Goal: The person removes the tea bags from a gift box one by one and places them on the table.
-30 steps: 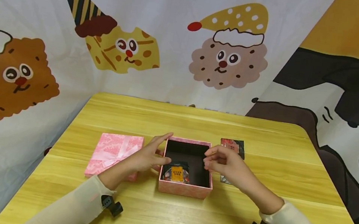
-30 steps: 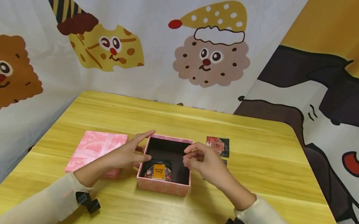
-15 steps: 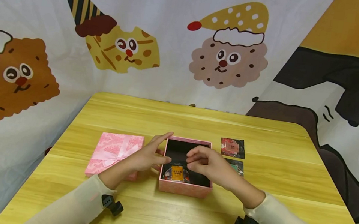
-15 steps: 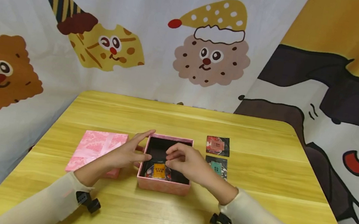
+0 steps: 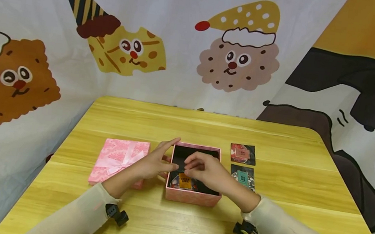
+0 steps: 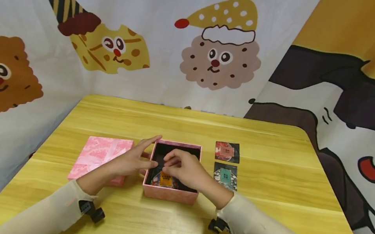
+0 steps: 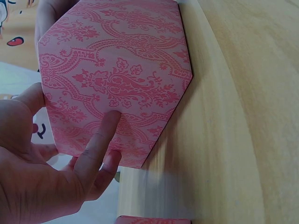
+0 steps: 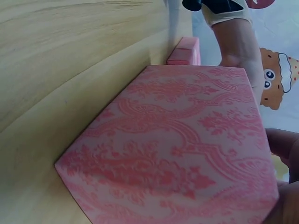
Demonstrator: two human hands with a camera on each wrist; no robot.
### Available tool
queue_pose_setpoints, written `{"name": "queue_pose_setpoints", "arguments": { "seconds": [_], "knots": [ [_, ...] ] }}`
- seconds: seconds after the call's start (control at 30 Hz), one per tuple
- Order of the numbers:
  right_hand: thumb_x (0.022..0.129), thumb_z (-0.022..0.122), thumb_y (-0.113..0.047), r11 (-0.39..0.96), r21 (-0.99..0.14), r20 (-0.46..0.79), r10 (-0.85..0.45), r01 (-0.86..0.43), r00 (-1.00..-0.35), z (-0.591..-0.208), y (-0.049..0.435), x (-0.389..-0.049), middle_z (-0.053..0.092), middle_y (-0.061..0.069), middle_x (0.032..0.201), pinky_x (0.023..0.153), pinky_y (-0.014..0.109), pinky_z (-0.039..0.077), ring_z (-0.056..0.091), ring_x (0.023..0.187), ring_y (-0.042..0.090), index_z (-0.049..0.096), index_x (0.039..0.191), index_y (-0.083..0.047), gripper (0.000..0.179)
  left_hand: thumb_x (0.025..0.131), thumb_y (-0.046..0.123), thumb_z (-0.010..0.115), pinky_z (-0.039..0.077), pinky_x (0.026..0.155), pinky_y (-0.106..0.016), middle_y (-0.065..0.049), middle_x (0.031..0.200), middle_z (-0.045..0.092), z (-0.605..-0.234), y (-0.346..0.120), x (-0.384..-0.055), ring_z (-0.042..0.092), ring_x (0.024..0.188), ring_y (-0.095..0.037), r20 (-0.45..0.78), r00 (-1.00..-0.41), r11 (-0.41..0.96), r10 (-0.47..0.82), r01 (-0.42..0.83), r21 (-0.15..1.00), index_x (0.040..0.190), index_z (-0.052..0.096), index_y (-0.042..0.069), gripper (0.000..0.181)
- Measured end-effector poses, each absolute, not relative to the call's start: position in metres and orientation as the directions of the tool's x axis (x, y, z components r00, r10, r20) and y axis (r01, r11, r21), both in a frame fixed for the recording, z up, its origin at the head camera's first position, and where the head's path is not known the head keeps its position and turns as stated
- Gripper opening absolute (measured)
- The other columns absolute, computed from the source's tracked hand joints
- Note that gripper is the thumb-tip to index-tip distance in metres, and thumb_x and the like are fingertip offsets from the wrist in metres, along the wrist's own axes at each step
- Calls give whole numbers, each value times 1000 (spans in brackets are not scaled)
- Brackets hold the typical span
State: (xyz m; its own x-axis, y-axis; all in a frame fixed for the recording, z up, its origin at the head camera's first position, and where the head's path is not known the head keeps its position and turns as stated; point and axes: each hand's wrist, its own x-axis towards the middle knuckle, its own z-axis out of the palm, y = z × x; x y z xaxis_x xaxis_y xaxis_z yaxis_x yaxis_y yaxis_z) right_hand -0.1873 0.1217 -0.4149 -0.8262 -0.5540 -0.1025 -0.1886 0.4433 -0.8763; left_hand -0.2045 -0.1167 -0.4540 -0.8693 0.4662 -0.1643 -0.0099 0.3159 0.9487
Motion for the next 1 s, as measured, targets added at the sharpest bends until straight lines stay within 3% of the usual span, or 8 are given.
{"name": "queue_pose_setpoints", "arguments": {
  "seconds": [0.4, 0.67, 0.87, 1.0],
  "knots": [
    [98, 71, -12, 489, -850, -137, -565, -196, -814, -438, 103, -196, 74, 1, 99, 82, 33, 58, 70, 92, 14, 69, 112, -8, 15, 97, 20, 74, 59, 76, -37, -9, 168, 15, -455, -118, -205, 51, 122, -39, -149, -863, 325, 483, 19, 946, 166, 19, 32, 89],
    [98, 71, -13, 490, -855, -177, -585, -171, -791, -440, 100, -196, 76, 1, 97, 78, 31, 56, 70, 91, 12, 68, 113, -7, 17, 97, 16, 73, 61, 77, -39, -9, 168, 14, -453, -118, -204, 46, 131, -44, -161, -865, 319, 474, -1, 948, 166, 19, 32, 89],
    [97, 71, -13, 498, -847, -166, -577, -183, -800, -439, 100, -196, 75, 1, 98, 80, 33, 57, 70, 90, 12, 68, 112, -7, 16, 97, 18, 73, 57, 83, -37, -9, 168, 15, -451, -118, -204, 39, 138, -40, -143, -868, 349, 476, 37, 936, 166, 19, 31, 89],
    [97, 71, -13, 535, -814, -133, -551, -226, -824, -439, 100, -195, 75, 1, 99, 80, 35, 58, 70, 92, 14, 69, 111, -10, 14, 97, 18, 73, 57, 84, -36, -10, 168, 16, -451, -118, -204, 45, 133, -38, -139, -868, 348, 476, 41, 937, 166, 19, 31, 89]
  ]
}}
